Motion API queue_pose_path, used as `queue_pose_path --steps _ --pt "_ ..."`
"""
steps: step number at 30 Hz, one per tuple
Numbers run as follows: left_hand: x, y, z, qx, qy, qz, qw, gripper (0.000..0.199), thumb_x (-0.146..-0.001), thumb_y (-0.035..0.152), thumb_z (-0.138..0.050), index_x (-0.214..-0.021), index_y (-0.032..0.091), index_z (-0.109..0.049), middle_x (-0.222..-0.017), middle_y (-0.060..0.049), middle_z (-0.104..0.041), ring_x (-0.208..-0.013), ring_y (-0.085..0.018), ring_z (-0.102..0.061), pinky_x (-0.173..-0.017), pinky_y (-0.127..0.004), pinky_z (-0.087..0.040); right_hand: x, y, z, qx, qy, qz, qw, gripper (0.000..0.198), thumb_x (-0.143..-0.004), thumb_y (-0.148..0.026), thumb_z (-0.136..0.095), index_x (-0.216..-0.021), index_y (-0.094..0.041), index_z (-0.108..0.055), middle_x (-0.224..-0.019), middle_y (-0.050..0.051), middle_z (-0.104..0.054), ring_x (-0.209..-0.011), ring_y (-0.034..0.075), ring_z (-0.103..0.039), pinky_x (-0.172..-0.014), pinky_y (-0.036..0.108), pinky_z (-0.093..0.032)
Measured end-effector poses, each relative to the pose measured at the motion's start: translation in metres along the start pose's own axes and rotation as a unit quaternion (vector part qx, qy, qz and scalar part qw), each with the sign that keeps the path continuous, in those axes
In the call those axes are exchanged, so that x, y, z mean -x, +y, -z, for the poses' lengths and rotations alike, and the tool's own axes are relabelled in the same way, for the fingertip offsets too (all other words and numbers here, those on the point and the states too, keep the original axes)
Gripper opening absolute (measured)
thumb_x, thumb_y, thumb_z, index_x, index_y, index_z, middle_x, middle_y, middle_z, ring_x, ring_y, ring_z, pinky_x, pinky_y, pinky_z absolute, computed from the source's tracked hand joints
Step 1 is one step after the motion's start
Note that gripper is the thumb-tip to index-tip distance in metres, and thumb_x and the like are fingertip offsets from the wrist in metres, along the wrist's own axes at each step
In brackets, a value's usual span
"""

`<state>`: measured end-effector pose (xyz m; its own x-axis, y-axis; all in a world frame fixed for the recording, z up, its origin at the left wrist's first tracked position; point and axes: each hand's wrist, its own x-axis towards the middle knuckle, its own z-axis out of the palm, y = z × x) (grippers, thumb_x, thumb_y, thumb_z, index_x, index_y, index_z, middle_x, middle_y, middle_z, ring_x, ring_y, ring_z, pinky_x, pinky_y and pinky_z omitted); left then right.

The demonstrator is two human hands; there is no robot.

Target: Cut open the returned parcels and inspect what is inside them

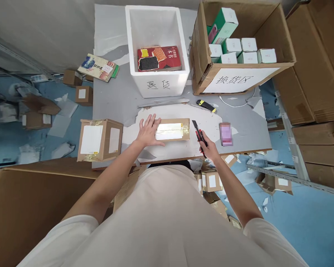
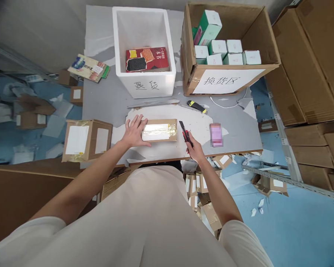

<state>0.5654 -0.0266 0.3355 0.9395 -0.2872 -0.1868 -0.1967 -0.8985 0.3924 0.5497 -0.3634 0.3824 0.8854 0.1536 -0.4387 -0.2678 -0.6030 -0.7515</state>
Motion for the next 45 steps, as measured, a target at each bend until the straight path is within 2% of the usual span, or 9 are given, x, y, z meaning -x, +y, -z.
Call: queue_pose_path --steps 5,12,16,20,32,37,41,43,45 --pt "-0.007 0.003 -0.002 0.015 0.010 -0.021 1.000 0.128 -0.052 0.077 -0.068 -0.151 0.012 -0.021 -0.154 -0.022 -0.026 -0.142 -0.043 -0.019 -0.115 -0.055 -0.008 -0.003 -0.003 -0.005 0.033 -0.034 0.003 0.999 0.066 -0.090 -0.039 -0.042 -0.152 -0.027 -0.026 -0.100 0.005 -0.067 -0.050 0.009 -0.054 -0.051 0.029 -0.054" --pt "-0.016 0.003 -0.008 0.052 0.056 -0.013 0.997 0.121 -0.048 0.069 -0.075 -0.145 0.013 -0.031 -0.135 -0.021 -0.044 -0.129 -0.040 -0.037 -0.111 -0.049 -0.026 -0.005 -0.044 -0.002 0.243 -0.014 0.033 0.969 0.061 -0.087 -0.024 -0.042 -0.149 -0.018 -0.037 -0.076 0.006 -0.070 -0.056 0.017 -0.059 -0.069 0.034 -0.053" --pt "-0.020 0.000 -0.010 0.062 0.065 -0.016 0.996 0.122 -0.043 0.069 -0.077 -0.143 0.013 -0.033 -0.132 -0.020 -0.044 -0.126 -0.040 -0.038 -0.109 -0.050 -0.028 -0.004 -0.047 0.016 0.180 -0.090 -0.015 0.980 0.062 -0.087 -0.022 -0.046 -0.149 -0.025 -0.037 -0.063 0.000 -0.063 -0.045 0.014 -0.056 -0.053 0.028 -0.051" --pt "-0.022 -0.003 -0.013 0.078 0.066 -0.042 0.994 0.124 -0.043 0.068 -0.077 -0.142 0.008 -0.034 -0.129 -0.021 -0.044 -0.123 -0.041 -0.038 -0.111 -0.051 -0.028 0.000 -0.038 0.024 0.103 -0.147 -0.057 0.982 0.066 -0.086 -0.023 -0.050 -0.150 -0.029 -0.034 -0.068 -0.001 -0.063 -0.042 0.011 -0.055 -0.044 0.026 -0.050" --pt "-0.025 -0.007 -0.016 0.084 0.079 -0.059 0.992 0.122 -0.044 0.069 -0.076 -0.142 0.009 -0.034 -0.126 -0.020 -0.044 -0.118 -0.041 -0.039 -0.108 -0.056 -0.029 0.012 -0.029 0.021 -0.022 -0.170 -0.098 0.980 0.065 -0.087 -0.025 -0.052 -0.149 -0.033 -0.033 -0.081 -0.001 -0.062 -0.045 0.007 -0.052 -0.042 0.022 -0.049" --pt "-0.024 -0.006 -0.016 0.090 0.076 -0.046 0.992 0.123 -0.043 0.067 -0.077 -0.142 0.012 -0.032 -0.127 -0.019 -0.043 -0.120 -0.041 -0.037 -0.108 -0.055 -0.030 0.039 -0.002 0.027 -0.032 -0.148 -0.084 0.985 0.063 -0.088 -0.032 -0.053 -0.148 -0.030 -0.036 -0.080 -0.001 -0.063 -0.047 0.008 -0.052 -0.044 0.022 -0.047" --pt "-0.018 0.012 -0.019 0.091 0.098 0.063 0.989 0.120 -0.045 0.066 -0.077 -0.143 0.014 -0.030 -0.130 -0.019 -0.042 -0.122 -0.041 -0.036 -0.106 -0.054 -0.033 0.045 0.011 0.015 -0.093 -0.003 -0.067 0.993 0.072 -0.088 -0.039 -0.054 -0.152 -0.028 -0.023 -0.098 0.006 -0.067 -0.051 0.009 -0.056 -0.051 0.027 -0.052" --pt "-0.011 0.025 -0.025 0.104 0.139 0.172 0.970 0.118 -0.051 0.069 -0.073 -0.144 0.013 -0.027 -0.133 -0.022 -0.041 -0.123 -0.042 -0.036 -0.101 -0.055 -0.036 0.031 0.005 -0.009 -0.159 0.030 -0.072 0.984 0.078 -0.086 -0.043 -0.056 -0.152 -0.029 -0.017 -0.107 0.008 -0.065 -0.056 0.010 -0.059 -0.054 0.028 -0.054" --pt "-0.001 0.037 -0.032 0.131 0.165 0.246 0.946 0.110 -0.062 0.070 -0.066 -0.145 0.009 -0.026 -0.132 -0.026 -0.041 -0.122 -0.043 -0.037 -0.096 -0.058 -0.038 0.009 -0.009 -0.041 -0.226 0.029 -0.074 0.971 0.074 -0.082 -0.047 -0.057 -0.146 -0.029 -0.026 -0.113 0.007 -0.062 -0.062 0.012 -0.062 -0.056 0.029 -0.055"
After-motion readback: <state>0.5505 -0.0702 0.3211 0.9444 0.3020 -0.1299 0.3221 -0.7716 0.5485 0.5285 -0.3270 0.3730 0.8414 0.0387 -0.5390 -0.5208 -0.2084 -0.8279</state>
